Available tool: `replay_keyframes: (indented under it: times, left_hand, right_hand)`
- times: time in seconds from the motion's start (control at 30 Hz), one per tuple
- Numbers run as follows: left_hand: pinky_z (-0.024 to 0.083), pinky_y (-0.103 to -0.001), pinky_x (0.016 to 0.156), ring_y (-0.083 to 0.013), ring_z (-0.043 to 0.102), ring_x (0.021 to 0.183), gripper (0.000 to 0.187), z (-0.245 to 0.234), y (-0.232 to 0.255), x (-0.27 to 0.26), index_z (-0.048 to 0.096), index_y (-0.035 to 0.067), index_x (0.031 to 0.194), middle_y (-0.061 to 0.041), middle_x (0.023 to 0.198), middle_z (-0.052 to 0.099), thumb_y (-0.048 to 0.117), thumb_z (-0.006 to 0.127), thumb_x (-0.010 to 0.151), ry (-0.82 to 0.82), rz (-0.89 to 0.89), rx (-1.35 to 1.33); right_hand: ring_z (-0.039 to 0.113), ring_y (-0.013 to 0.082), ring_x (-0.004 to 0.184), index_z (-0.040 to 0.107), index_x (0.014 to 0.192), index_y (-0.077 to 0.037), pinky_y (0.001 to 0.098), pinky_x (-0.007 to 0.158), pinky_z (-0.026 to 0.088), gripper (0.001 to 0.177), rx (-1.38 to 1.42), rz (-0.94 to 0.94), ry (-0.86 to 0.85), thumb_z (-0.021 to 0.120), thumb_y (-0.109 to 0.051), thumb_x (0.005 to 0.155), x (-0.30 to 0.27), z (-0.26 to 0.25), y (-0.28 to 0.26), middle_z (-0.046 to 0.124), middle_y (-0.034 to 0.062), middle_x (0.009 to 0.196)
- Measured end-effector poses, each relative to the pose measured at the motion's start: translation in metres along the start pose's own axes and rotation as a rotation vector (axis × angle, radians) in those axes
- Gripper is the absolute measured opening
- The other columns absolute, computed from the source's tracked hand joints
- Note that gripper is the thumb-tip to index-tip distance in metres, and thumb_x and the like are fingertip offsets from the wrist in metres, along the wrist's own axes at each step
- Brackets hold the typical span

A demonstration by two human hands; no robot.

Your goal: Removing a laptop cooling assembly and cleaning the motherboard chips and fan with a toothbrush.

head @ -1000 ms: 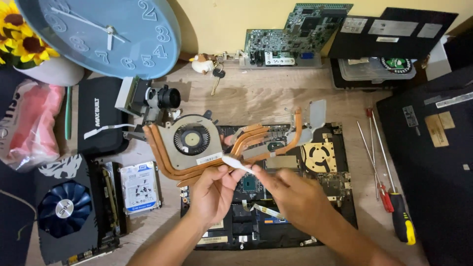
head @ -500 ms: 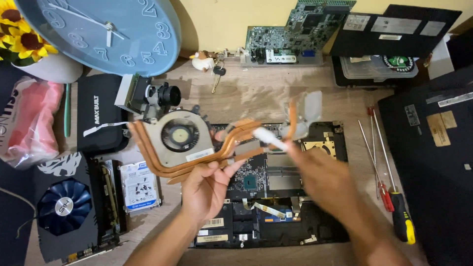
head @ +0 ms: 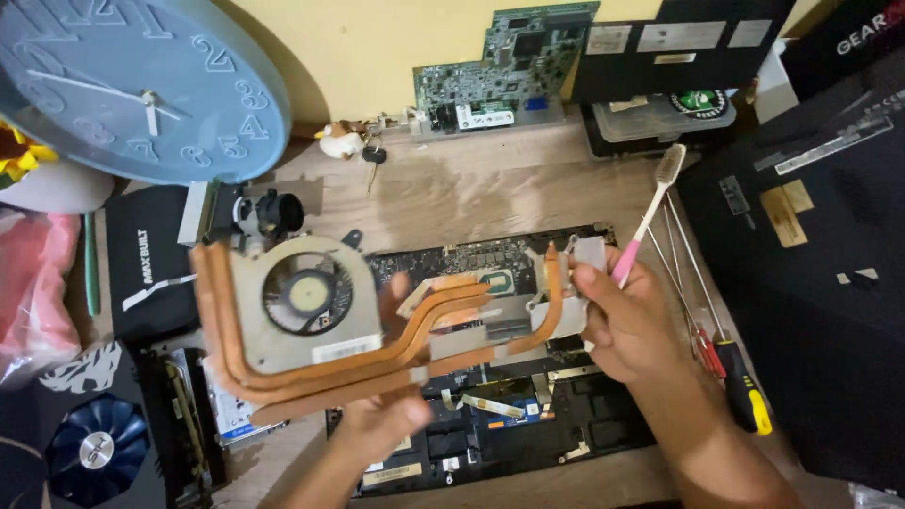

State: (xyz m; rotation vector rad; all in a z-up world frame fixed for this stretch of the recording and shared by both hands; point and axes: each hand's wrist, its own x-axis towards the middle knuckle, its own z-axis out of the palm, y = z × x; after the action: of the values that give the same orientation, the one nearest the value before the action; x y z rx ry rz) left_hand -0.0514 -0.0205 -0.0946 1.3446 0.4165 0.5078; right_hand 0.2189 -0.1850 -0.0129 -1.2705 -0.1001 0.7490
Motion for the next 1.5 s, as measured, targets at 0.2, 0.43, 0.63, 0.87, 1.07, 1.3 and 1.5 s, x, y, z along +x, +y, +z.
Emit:
replay_keyframes:
  times: [0.2, 0.43, 0.63, 0.87, 1.07, 1.3, 1.5]
  left_hand:
    - [0.038, -0.052, 0.121, -0.0354, 0.046, 0.146, 0.070, 0.058, 0.101, 0.038, 0.034, -0.002, 0.152, -0.021, 0.162, 0.037, 0.051, 0.043, 0.107, -0.426, 0.045, -0.105]
    - [0.059, -0.059, 0.103, -0.0419, 0.061, 0.131, 0.070, 0.042, 0.085, 0.044, 0.035, 0.004, 0.152, -0.025, 0.141, 0.061, 0.039, 0.063, 0.097, -0.084, -0.067, -0.312]
    - [0.056, -0.058, 0.105, -0.0412, 0.059, 0.133, 0.070, 0.031, 0.087, 0.047, 0.032, 0.005, 0.153, -0.026, 0.144, 0.058, 0.038, 0.062, 0.099, -0.037, -0.007, -0.325]
    - [0.056, -0.059, 0.106, -0.0409, 0.059, 0.134, 0.071, 0.029, 0.087, 0.045, 0.032, 0.006, 0.153, -0.029, 0.145, 0.057, 0.041, 0.061, 0.099, -0.083, -0.056, -0.309]
    - [0.061, -0.058, 0.102, -0.0408, 0.062, 0.131, 0.067, 0.036, 0.096, 0.045, 0.036, -0.002, 0.148, -0.027, 0.140, 0.061, 0.039, 0.058, 0.100, -0.078, -0.009, -0.201]
    - [0.062, -0.058, 0.098, -0.0410, 0.065, 0.126, 0.072, 0.033, 0.095, 0.046, 0.038, 0.001, 0.148, -0.028, 0.136, 0.064, 0.041, 0.066, 0.095, -0.053, -0.044, -0.296]
    - [0.064, -0.056, 0.098, -0.0396, 0.064, 0.129, 0.064, 0.032, 0.096, 0.044, 0.037, -0.001, 0.149, -0.026, 0.136, 0.064, 0.034, 0.060, 0.100, -0.065, 0.003, -0.254]
  right_hand:
    - [0.052, 0.0016, 0.043, 0.071, 0.106, 0.001, 0.0121, 0.029, 0.037, 0.022, -0.013, -0.097, -0.249, 0.075, -0.016, 0.092, -0.008, 0.012, 0.010, 0.065, 0.0010, 0.072]
    - [0.048, 0.0085, 0.052, 0.058, 0.128, -0.007, 0.0262, 0.046, 0.040, 0.039, -0.819, -0.469, -0.260, 0.042, -0.033, 0.104, -0.022, 0.022, -0.013, 0.058, -0.0013, 0.073]
    - [0.057, 0.0139, 0.065, 0.038, 0.156, -0.015, 0.0253, 0.052, 0.051, 0.063, -1.164, -1.084, -0.528, 0.062, 0.005, 0.101, -0.012, 0.014, 0.004, 0.069, 0.0066, 0.089]
    - [0.041, 0.0088, 0.055, 0.044, 0.154, -0.014, 0.0242, 0.044, 0.040, 0.054, -1.197, -1.149, -0.456, 0.061, 0.002, 0.106, -0.013, 0.014, 0.004, 0.052, -0.0021, 0.072]
    - [0.042, 0.0089, 0.055, 0.045, 0.153, -0.014, 0.0223, 0.041, 0.041, 0.057, -1.215, -1.079, -0.432, 0.063, 0.005, 0.102, -0.014, 0.010, 0.004, 0.055, -0.0010, 0.076]
    - [0.038, 0.0142, 0.063, 0.043, 0.156, -0.012, 0.0308, 0.055, 0.038, 0.056, -1.153, -1.128, -0.418, 0.061, 0.006, 0.105, -0.019, 0.016, -0.006, 0.049, 0.0014, 0.079]
    - [0.049, 0.0137, 0.067, 0.040, 0.157, -0.014, 0.0285, 0.057, 0.046, 0.065, -1.214, -1.129, -0.435, 0.063, 0.010, 0.101, -0.017, 0.013, -0.009, 0.056, 0.0026, 0.085]
